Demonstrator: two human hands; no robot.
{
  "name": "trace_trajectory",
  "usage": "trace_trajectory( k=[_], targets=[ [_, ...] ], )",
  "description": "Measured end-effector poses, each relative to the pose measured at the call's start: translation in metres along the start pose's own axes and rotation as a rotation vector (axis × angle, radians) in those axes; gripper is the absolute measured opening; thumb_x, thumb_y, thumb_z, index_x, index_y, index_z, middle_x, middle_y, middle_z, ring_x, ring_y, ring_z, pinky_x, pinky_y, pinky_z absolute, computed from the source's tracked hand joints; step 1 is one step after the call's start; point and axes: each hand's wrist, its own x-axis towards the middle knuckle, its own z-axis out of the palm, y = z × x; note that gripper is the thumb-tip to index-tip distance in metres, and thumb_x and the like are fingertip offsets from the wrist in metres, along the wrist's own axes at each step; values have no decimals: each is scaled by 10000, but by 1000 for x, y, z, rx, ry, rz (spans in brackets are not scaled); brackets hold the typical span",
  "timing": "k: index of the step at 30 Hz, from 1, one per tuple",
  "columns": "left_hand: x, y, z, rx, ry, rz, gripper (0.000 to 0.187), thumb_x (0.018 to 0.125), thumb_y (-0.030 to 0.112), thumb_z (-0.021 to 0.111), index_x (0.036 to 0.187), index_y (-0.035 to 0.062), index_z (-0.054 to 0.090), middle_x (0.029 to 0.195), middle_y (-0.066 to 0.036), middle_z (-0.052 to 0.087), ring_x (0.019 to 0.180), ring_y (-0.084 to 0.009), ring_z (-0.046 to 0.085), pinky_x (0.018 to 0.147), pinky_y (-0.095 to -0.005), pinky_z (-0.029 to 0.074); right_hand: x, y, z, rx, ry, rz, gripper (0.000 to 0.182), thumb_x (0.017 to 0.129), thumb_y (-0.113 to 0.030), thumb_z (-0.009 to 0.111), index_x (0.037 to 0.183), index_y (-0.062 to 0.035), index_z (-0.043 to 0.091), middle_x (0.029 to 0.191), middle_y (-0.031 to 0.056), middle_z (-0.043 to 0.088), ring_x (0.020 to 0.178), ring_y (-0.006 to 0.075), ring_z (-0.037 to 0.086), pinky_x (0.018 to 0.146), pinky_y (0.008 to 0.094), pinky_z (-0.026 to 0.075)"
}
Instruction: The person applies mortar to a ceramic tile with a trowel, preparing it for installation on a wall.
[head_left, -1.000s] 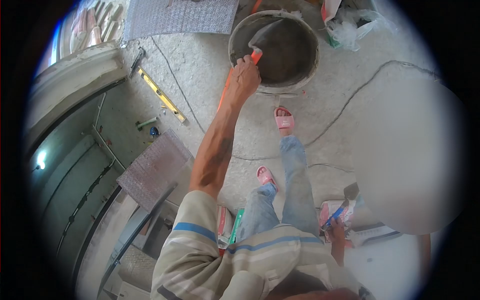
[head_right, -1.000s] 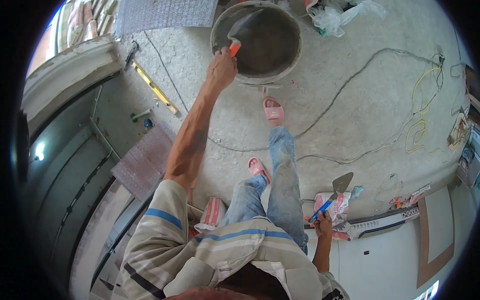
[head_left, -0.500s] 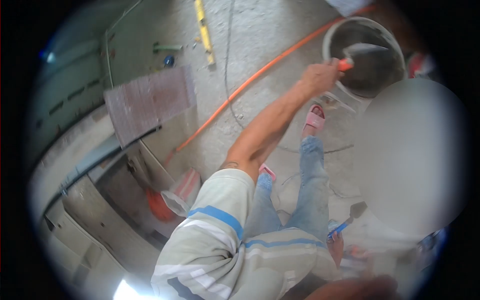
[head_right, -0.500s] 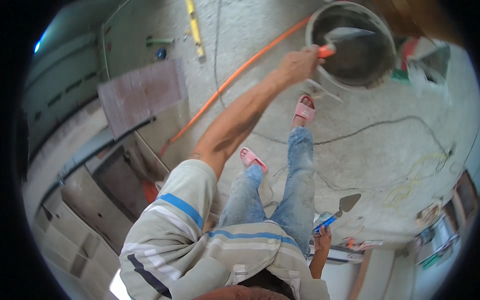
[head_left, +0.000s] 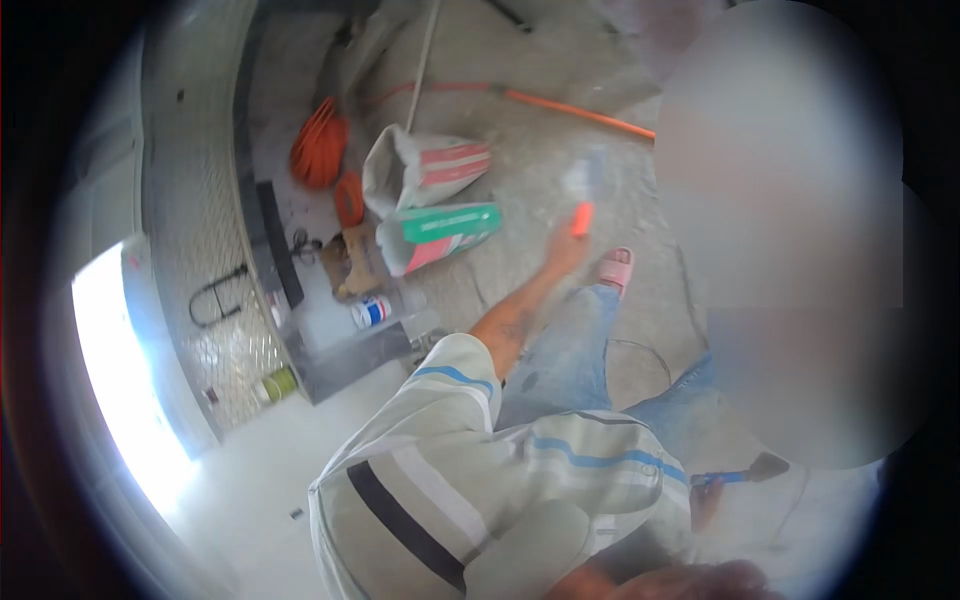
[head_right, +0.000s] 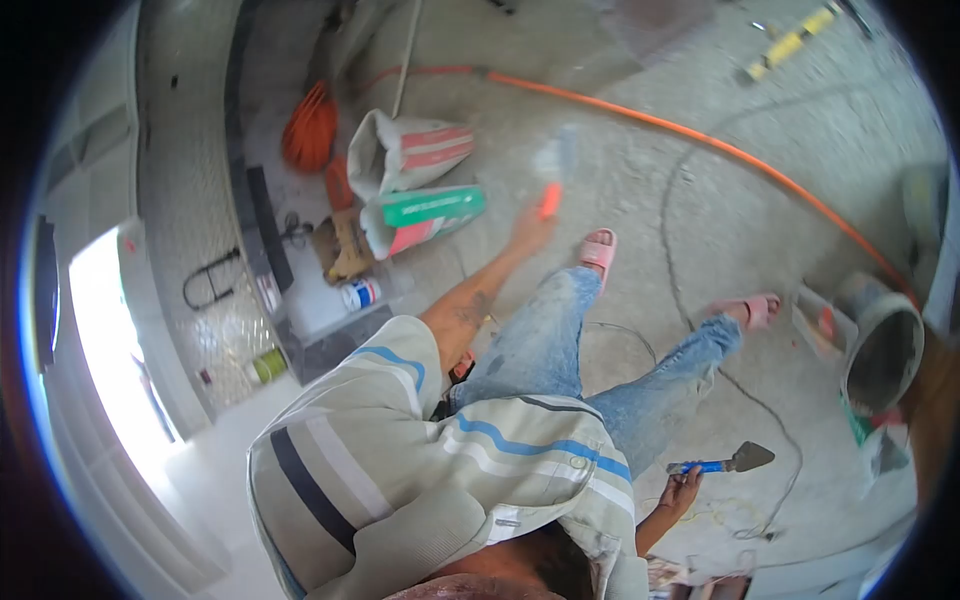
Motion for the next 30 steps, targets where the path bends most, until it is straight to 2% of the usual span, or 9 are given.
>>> trace_trajectory(
  k=[3, 6, 7, 12, 15, 17, 21, 27, 30],
  targets=[
    [-15, -131, -131, 22, 113, -348, 268, 791, 206, 574, 975, 11, 587, 907, -206, 629, 889, -384, 606, 734, -463, 474, -14, -10, 14, -7, -102, -119, 372, 881, -201, 633, 1201, -65, 500, 954, 24, 557, 819, 127, 517, 666, 274, 437],
    [-45, -163, -262, 127, 181, -420, 253, 746, 201, 589, 882, -10, 623, 847, -219, 645, 840, -394, 621, 712, -476, 473, -18, -51, 63, 115, -192, 7, 354, 891, -233, 621, 1180, -64, 507, 977, 28, 561, 878, 146, 536, 761, 322, 455],
    [-21, -254, -275, 262, 176, -346, 249, 742, 195, 579, 863, -13, 640, 826, -225, 647, 836, -394, 625, 701, -481, 472, -8, -33, 97, 107, -196, -8, 354, 891, -233, 621, 1180, -64, 507, 977, 28, 561, 878, 146, 536, 761, 322, 455],
    [-2, -221, -398, 767, 191, -439, 381, 821, 359, 573, 963, 13, 646, 996, -208, 646, 941, -365, 626, 819, -453, 486, -25, -34, 176, -223, -262, -129, 321, 896, -217, 615, 1159, -56, 524, 982, 25, 564, 899, 144, 536, 802, 333, 446],
    [13, -211, -418, 917, 515, -412, 495, 809, 463, 592, 1030, 22, 634, 1031, -212, 639, 966, -360, 621, 833, -464, 474, -38, -27, 177, -186, -322, -77, 311, 890, -199, 623, 1143, -42, 533, 1002, 29, 568, 915, 143, 536, 810, 326, 443],
    [43, -237, -418, 804, 137, -338, 521, 807, 485, 589, 1014, 9, 644, 1010, -226, 638, 943, -357, 621, 829, -467, 463, -52, -26, 183, -235, -318, -103, 296, 886, -192, 627, 1126, -42, 540, 995, 26, 572, 911, 142, 541, 802, 321, 445],
    [15, -192, -264, 501, -513, 238, 398, 808, 400, 581, 905, 30, 689, 922, -241, 635, 889, -378, 616, 772, -443, 468, -47, -9, 176, -165, -344, -93, 273, 879, -171, 635, 1108, -45, 556, 976, 16, 582, 898, 141, 557, 784, 311, 452],
    [-159, 7, 61, 204, -858, 617, 348, 859, 242, 416, 956, 7, 654, 957, -251, 626, 915, -383, 604, 844, -467, 449, -68, -17, 166, 7, -308, -100, 297, 875, -163, 635, 1131, -36, 557, 963, -2, 575, 848, 98, 540, 706, 241, 434],
    [-236, 184, 114, -23, -969, 838, 401, 873, 374, 488, 809, 1, 623, 758, -199, 634, 696, -351, 606, 652, -457, 451, -63, -34, 157, 41, -207, -164, 288, 860, -156, 645, 1112, -37, 575, 902, -22, 550, 782, 67, 498, 675, 220, 409]
  ],
)
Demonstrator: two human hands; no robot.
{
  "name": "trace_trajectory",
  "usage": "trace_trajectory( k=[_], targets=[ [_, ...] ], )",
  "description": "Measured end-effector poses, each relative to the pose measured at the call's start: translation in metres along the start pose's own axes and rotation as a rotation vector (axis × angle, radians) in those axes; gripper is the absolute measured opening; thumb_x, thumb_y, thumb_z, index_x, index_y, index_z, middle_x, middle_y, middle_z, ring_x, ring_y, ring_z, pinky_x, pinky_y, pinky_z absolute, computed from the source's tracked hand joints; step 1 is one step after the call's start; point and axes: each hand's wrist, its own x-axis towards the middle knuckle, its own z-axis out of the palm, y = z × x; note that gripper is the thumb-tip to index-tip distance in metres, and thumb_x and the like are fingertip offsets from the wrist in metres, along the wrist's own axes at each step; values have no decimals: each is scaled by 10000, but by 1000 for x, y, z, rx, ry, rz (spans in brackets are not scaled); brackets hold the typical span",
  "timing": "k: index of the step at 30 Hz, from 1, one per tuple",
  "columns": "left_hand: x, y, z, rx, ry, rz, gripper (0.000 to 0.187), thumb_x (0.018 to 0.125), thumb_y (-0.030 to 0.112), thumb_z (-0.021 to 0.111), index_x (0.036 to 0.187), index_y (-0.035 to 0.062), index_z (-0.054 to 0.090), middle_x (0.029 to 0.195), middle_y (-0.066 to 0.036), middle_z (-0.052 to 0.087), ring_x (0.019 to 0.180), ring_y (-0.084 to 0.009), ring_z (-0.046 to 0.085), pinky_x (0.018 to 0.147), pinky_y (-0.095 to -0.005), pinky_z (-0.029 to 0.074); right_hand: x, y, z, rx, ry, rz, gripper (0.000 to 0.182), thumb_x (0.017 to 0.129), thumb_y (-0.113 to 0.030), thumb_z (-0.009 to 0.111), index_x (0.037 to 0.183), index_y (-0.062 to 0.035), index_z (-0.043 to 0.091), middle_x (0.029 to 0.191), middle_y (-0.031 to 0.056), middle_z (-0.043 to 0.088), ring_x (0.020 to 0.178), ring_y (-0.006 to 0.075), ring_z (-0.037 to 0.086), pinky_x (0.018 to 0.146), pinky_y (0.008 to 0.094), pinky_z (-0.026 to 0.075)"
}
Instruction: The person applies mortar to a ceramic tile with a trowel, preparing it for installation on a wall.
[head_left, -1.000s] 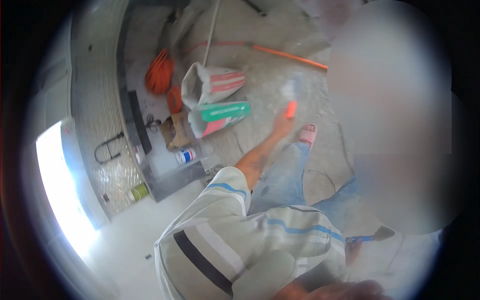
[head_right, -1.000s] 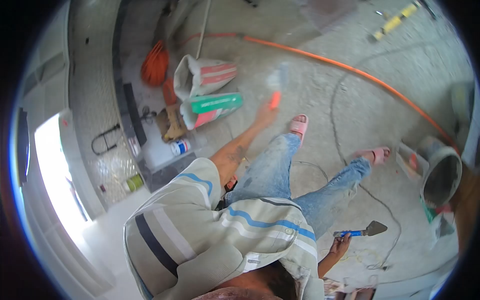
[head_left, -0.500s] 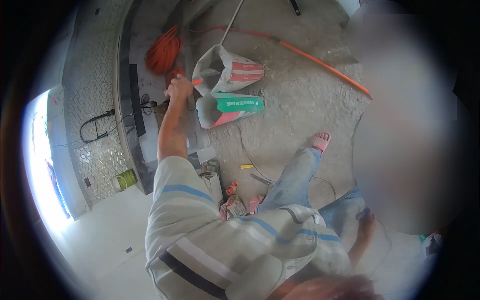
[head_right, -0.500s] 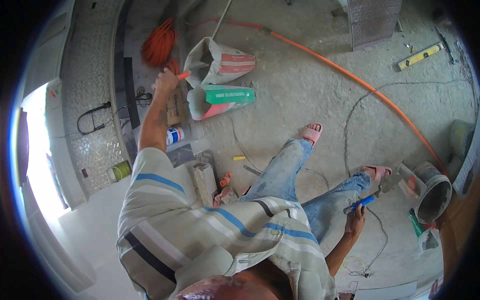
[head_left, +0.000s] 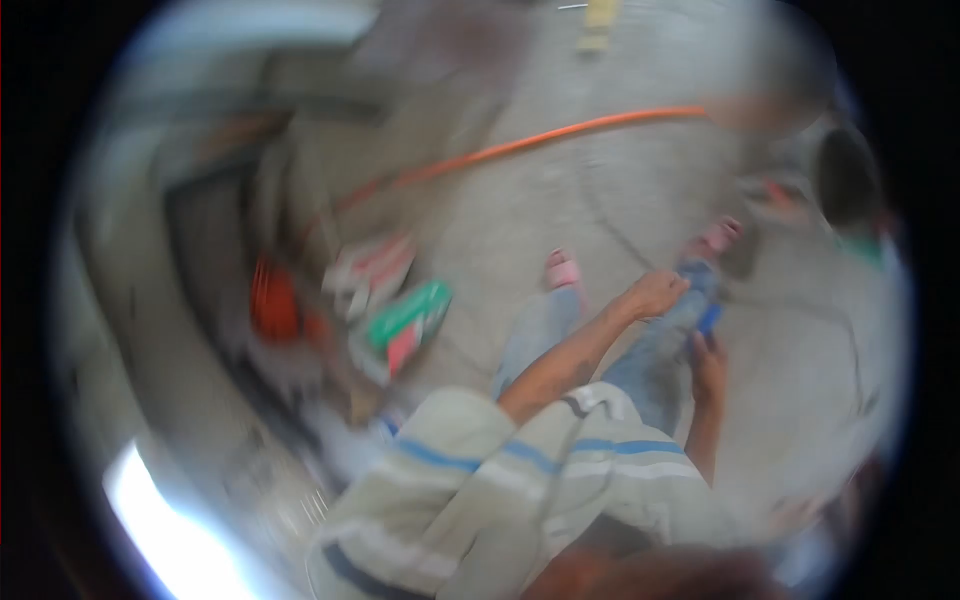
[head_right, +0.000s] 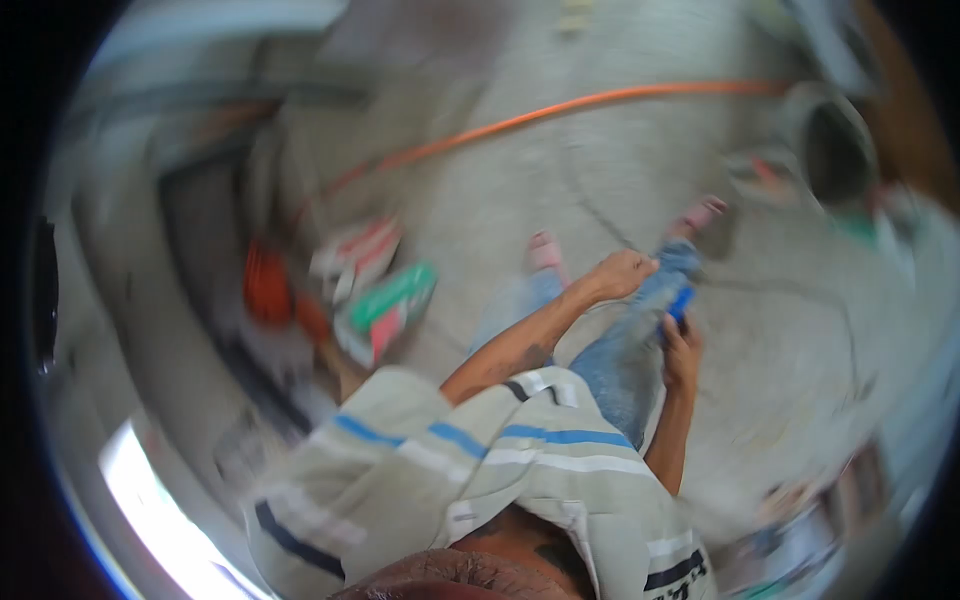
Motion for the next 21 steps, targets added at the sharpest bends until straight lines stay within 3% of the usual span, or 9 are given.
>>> trace_trajectory(
  k=[3, 6, 10, 13, 15, 16, 17, 18, 21],
  targets=[
    [82, 113, 0, -80, -361, -57, 499, 893, 446, 459, 796, -17, 618, 719, -198, 616, 692, -316, 612, 646, -423, 448, 22, -35, -2, 246, 104, -168, 268, 864, -164, 639, 1089, -29, 584, 865, -25, 564, 755, 67, 495, 656, 221, 407],
    [133, 149, 15, 159, -439, -29, 447, 881, 410, 518, 849, -28, 605, 729, -171, 628, 706, -258, 619, 651, -385, 462, 52, -68, -17, 430, 180, -247, 285, 857, -159, 637, 1093, -8, 583, 871, -3, 595, 783, 84, 535, 678, 241, 430],
    [195, 185, 25, -3, -492, -323, 353, 871, 283, 590, 1050, -14, 525, 827, -121, 621, 754, -204, 627, 643, -307, 486, 74, -129, -54, 522, 111, -261, 330, 843, -149, 636, 1130, 1, 572, 952, 63, 614, 869, 142, 573, 753, 274, 456],
    [260, 228, 33, 183, -383, -349, 352, 902, 333, 562, 1015, 6, 501, 790, -86, 597, 596, -167, 619, 493, -299, 491, 67, -127, -96, 177, 191, -426, 366, 839, -141, 618, 1176, -12, 556, 1064, 147, 591, 998, 252, 568, 857, 330, 449],
    [318, 255, 42, 615, -352, -213, 394, 887, 368, 574, 957, -13, 505, 632, -107, 555, 479, -201, 591, 455, -355, 457, 66, -85, -112, 96, 345, -265, 402, 853, -178, 600, 1227, -47, 533, 1165, 176, 541, 1112, 331, 506, 945, 363, 406],
    [357, 224, 36, 797, -364, -11, 392, 880, 364, 567, 947, -18, 518, 633, -165, 578, 556, -283, 629, 518, -414, 466, 61, -67, -116, -79, 416, -242, 444, 857, -204, 596, 1263, -56, 496, 1198, 189, 512, 1129, 359, 485, 954, 379, 398],
    [386, 230, 41, 1052, -349, 160, 335, 880, 314, 540, 962, -11, 535, 690, -210, 618, 707, -359, 646, 607, -472, 469, 54, -52, -117, -254, 483, -214, 487, 861, -231, 592, 1299, -65, 460, 1231, 202, 484, 1147, 387, 464, 963, 394, 390],
    [413, 240, 50, 1183, -427, 86, 301, 872, 274, 519, 989, -2, 542, 809, -257, 627, 830, -421, 614, 693, -505, 465, 48, -43, -115, -225, 495, -201, 487, 861, -231, 592, 1299, -65, 460, 1231, 202, 484, 1147, 387, 464, 963, 394, 390],
    [486, 242, 72, 1366, -501, 295, 251, 872, 211, 502, 1005, 2, 541, 879, -262, 624, 831, -421, 617, 704, -494, 488, 49, -35, -105, -290, 479, 17, 588, 864, -289, 589, 1364, -77, 363, 1308, 236, 393, 1178, 421, 417, 973, 436, 375]
  ],
)
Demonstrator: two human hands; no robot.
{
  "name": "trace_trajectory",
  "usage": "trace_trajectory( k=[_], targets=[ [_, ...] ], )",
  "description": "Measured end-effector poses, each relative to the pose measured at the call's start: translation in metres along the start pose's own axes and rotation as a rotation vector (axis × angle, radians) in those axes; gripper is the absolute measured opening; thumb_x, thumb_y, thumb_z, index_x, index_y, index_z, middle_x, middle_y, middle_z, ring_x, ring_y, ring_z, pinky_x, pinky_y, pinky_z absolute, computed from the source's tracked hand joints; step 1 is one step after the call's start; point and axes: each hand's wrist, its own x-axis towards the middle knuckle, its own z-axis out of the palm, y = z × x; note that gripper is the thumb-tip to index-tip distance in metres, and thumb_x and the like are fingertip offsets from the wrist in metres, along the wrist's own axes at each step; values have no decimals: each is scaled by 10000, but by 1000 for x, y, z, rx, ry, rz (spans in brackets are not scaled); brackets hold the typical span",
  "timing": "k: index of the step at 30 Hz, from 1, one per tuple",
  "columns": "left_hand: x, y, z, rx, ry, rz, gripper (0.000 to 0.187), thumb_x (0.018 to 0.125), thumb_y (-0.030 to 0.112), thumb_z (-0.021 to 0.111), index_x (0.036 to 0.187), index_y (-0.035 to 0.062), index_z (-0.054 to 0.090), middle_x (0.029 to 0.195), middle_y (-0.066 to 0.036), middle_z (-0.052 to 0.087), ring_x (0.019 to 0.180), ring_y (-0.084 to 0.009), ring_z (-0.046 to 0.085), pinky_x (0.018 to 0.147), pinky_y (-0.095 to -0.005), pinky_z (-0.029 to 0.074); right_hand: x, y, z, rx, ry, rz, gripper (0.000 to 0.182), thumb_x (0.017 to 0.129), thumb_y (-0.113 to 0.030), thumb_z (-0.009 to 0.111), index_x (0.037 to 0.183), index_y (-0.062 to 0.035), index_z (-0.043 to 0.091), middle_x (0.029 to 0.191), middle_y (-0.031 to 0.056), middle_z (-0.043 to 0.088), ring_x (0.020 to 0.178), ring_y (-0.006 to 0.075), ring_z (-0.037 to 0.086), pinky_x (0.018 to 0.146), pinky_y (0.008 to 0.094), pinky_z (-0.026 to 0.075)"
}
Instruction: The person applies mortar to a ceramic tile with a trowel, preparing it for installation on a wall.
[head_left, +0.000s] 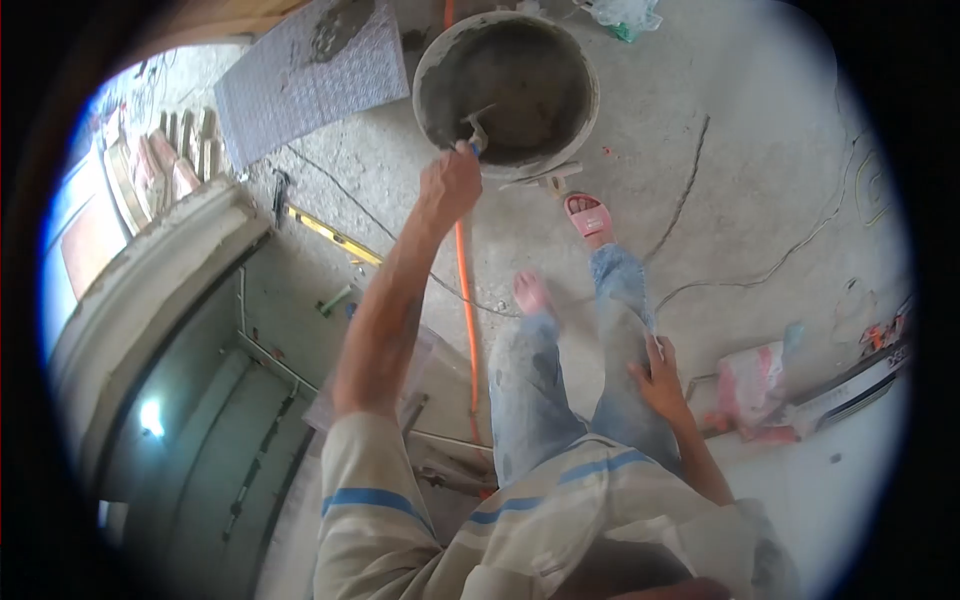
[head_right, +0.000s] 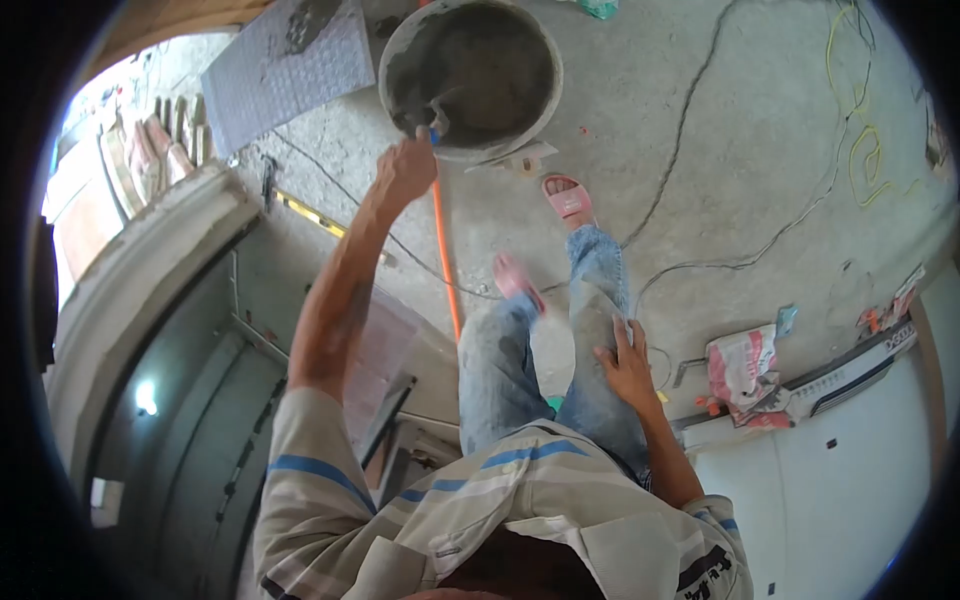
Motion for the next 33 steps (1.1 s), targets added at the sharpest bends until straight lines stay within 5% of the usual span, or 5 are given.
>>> trace_trajectory(
  k=[9, 19, 25, 30, 33],
  targets=[
    [180, 34, 8, 838, 152, 370, 293, 836, 110, 519, 1109, 50, 605, 871, -144, 639, 845, -296, 656, 613, -403, 549, 71, -80, 64, 316, 155, 316, 609, 881, -371, 550, 1387, -111, 332, 1341, 248, 341, 1221, 415, 360, 966, 521, 351],
    [198, -12, 71, 792, -504, 346, 160, 751, 84, 599, 847, 95, 727, 936, -117, 682, 910, -314, 654, 737, -349, 558, 27, -115, 197, 566, 339, 502, 502, 926, -331, 448, 1316, -18, 404, 1229, 235, 456, 1148, 387, 424, 971, 451, 333],
    [186, -27, 105, 877, -775, 981, 115, 755, 86, 610, 789, 6, 686, 888, -204, 661, 731, -304, 656, 603, -398, 545, 46, -149, 161, 738, 364, 746, 476, 918, -304, 433, 1292, -9, 418, 1166, 240, 481, 1099, 403, 444, 942, 454, 350],
    [155, 52, 77, -703, -762, -693, 112, 826, 25, 509, 735, -20, 464, 680, -138, 473, 514, -200, 519, 393, -296, 405, 55, -156, 149, 558, 311, 795, 494, 909, -321, 429, 1310, -32, 405, 1202, 236, 477, 1104, 412, 457, 943, 464, 358],
    [189, 31, 84, -1462, -928, -1122, 115, 862, 54, 467, 879, -40, 403, 752, -125, 447, 522, -183, 492, 403, -254, 393, 51, -145, 155, 522, 362, 742, 490, 916, -312, 424, 1311, -22, 402, 1215, 242, 481, 1109, 421, 459, 949, 467, 355]
  ],
)
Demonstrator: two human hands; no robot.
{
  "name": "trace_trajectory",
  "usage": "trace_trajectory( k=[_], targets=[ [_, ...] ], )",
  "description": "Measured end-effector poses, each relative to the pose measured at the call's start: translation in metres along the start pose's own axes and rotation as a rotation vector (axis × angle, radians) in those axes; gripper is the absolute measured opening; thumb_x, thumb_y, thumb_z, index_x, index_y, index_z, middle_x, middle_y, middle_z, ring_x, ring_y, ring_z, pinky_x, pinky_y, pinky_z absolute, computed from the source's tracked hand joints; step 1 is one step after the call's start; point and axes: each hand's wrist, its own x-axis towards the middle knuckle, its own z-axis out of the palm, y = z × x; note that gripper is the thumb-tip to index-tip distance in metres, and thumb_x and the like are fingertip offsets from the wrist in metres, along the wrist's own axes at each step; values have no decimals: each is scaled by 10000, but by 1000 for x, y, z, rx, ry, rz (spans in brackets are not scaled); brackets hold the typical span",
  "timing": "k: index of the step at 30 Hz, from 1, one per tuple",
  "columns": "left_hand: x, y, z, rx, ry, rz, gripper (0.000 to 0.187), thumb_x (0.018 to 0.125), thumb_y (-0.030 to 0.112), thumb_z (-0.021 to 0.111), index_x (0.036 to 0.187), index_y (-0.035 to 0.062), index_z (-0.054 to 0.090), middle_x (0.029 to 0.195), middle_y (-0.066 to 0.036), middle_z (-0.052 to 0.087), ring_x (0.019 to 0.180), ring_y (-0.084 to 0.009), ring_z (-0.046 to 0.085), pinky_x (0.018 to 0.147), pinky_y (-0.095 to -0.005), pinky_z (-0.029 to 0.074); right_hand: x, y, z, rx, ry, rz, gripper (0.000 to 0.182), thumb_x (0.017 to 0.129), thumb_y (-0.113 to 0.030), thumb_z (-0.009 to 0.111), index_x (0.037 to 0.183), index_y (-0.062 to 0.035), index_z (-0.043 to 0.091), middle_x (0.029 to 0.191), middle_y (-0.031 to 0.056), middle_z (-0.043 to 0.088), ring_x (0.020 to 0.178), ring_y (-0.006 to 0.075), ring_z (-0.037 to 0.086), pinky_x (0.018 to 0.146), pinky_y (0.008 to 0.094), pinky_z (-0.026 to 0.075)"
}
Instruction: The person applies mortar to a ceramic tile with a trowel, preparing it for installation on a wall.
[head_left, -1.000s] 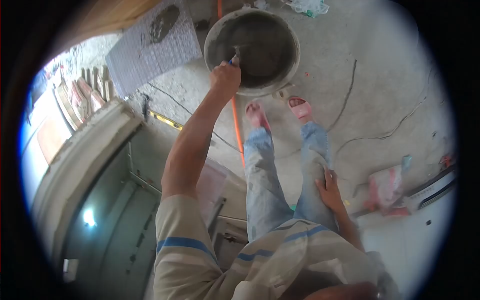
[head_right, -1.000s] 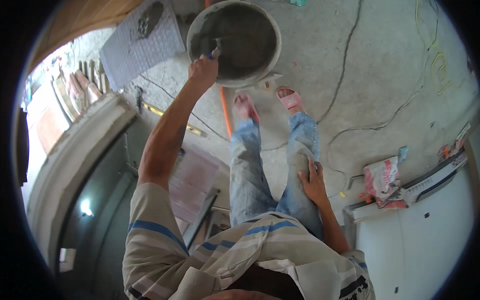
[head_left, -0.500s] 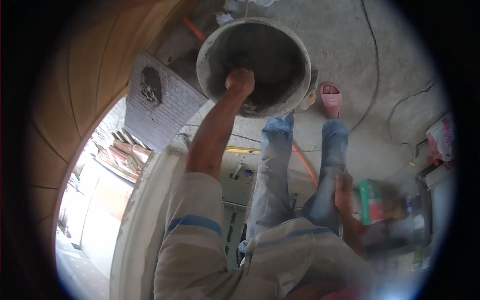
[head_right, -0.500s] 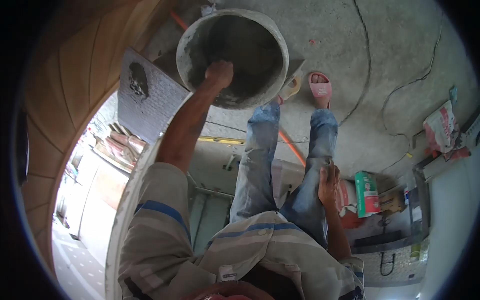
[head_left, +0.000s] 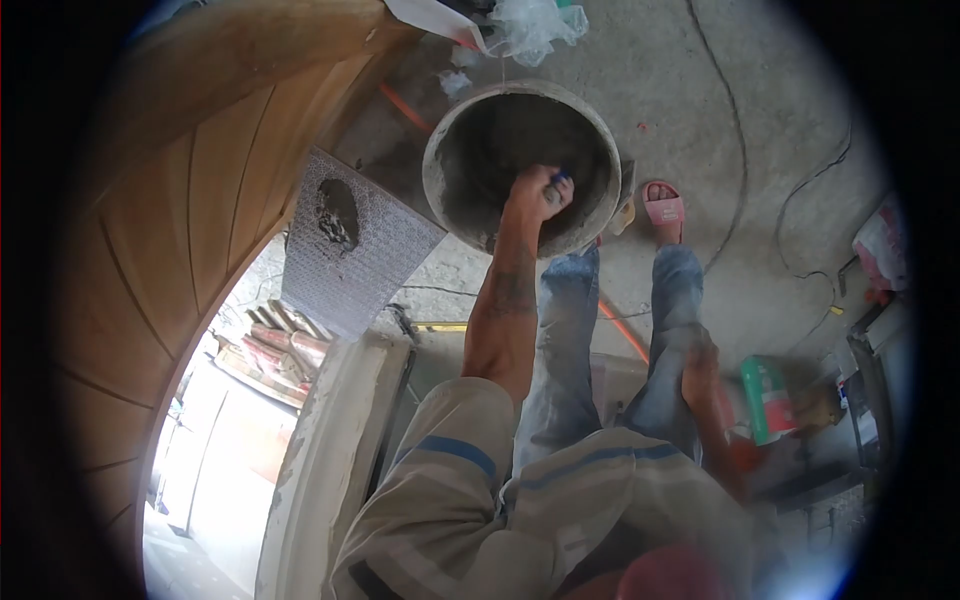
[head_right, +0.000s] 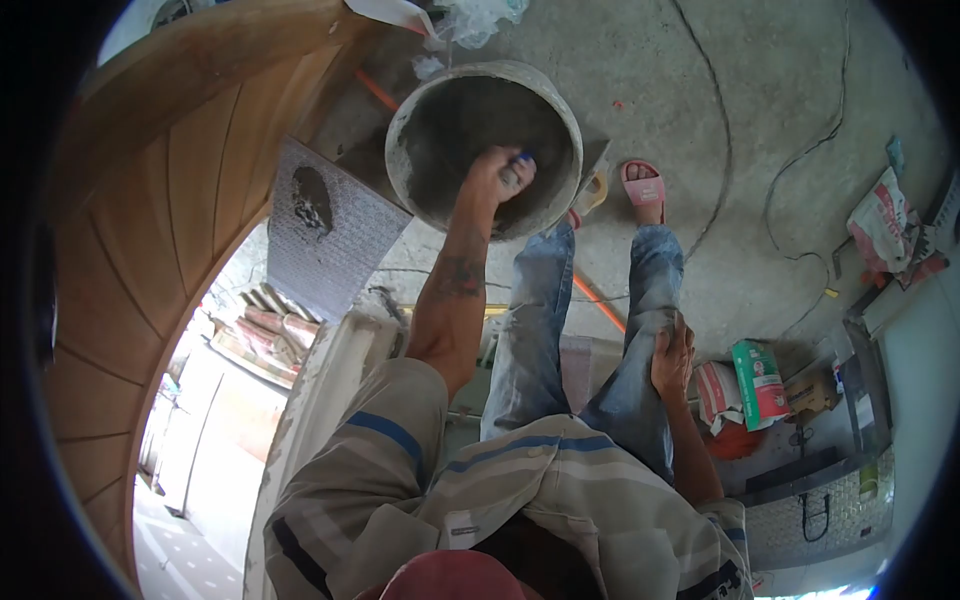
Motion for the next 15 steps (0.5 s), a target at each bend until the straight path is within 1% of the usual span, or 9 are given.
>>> trace_trajectory(
  k=[1, 2, 5, 7, 9, 11, 12, 14, 15],
  targets=[
    [3, 9, -12, -387, -176, -194, 139, 871, 66, 460, 912, -47, 391, 797, -132, 455, 541, -175, 492, 414, -243, 396, 0, -3, -8, -17, 3, 0, 490, 916, -312, 424, 1311, -22, 402, 1215, 242, 481, 1109, 421, 459, 949, 467, 355],
    [8, 12, -26, -471, -351, -198, 187, 882, 85, 459, 973, -55, 374, 859, -133, 449, 589, -158, 495, 443, -231, 413, 3, -5, -16, 13, 28, -62, 489, 920, -308, 421, 1312, -16, 400, 1211, 250, 485, 1111, 426, 457, 954, 467, 353],
    [-25, 10, -44, -616, -487, -190, 256, 886, 104, 476, 1043, -77, 388, 870, -133, 454, 613, -141, 500, 451, -226, 419, 12, -6, -25, 18, 65, -179, 484, 926, -299, 419, 1312, -7, 399, 1200, 259, 494, 1108, 434, 458, 958, 466, 352],
    [-54, 2, -60, -526, -507, -124, 302, 886, 113, 485, 1091, -82, 381, 865, -137, 465, 607, -140, 502, 452, -230, 426, 20, -20, -31, 9, 92, -239, 481, 928, -293, 419, 1310, -2, 400, 1194, 261, 499, 1103, 437, 460, 958, 465, 353],
    [-90, -9, -73, -425, -522, -63, 351, 886, 122, 495, 1140, -88, 374, 860, -142, 477, 601, -139, 503, 452, -234, 433, 20, -41, -44, 92, 31, -65, 484, 931, -312, 404, 1312, -13, 401, 1210, 250, 496, 1100, 441, 462, 953, 466, 358],
    [-125, -13, -74, 263, -113, 200, 382, 889, 147, 520, 1165, -84, 391, 849, -136, 509, 676, -146, 559, 486, -242, 456, 22, -49, -47, 92, 27, -30, 487, 933, -325, 394, 1312, -18, 400, 1212, 250, 495, 1099, 441, 464, 950, 466, 360],
    [-141, -18, -66, 272, -115, 199, 382, 889, 147, 520, 1165, -84, 391, 849, -136, 509, 676, -146, 559, 486, -242, 456, 19, -51, -49, 80, 6, 13, 490, 935, -337, 383, 1311, -23, 400, 1215, 249, 493, 1098, 440, 466, 948, 466, 363],
    [-164, -25, -47, 1304, 250, 557, 318, 874, 133, 528, 1104, -74, 453, 859, -158, 559, 795, -216, 625, 544, -314, 499, 16, -53, -48, 50, 5, 25, 492, 937, -345, 374, 1313, -29, 399, 1214, 255, 491, 1101, 439, 465, 948, 467, 363],
    [-160, -24, -44, 1310, 249, 557, 318, 874, 133, 528, 1104, -74, 453, 859, -158, 559, 795, -216, 625, 544, -314, 499, 16, -54, -45, 15, -1, 32, 494, 938, -354, 364, 1314, -35, 398, 1213, 261, 489, 1104, 439, 464, 949, 467, 363]
  ],
)
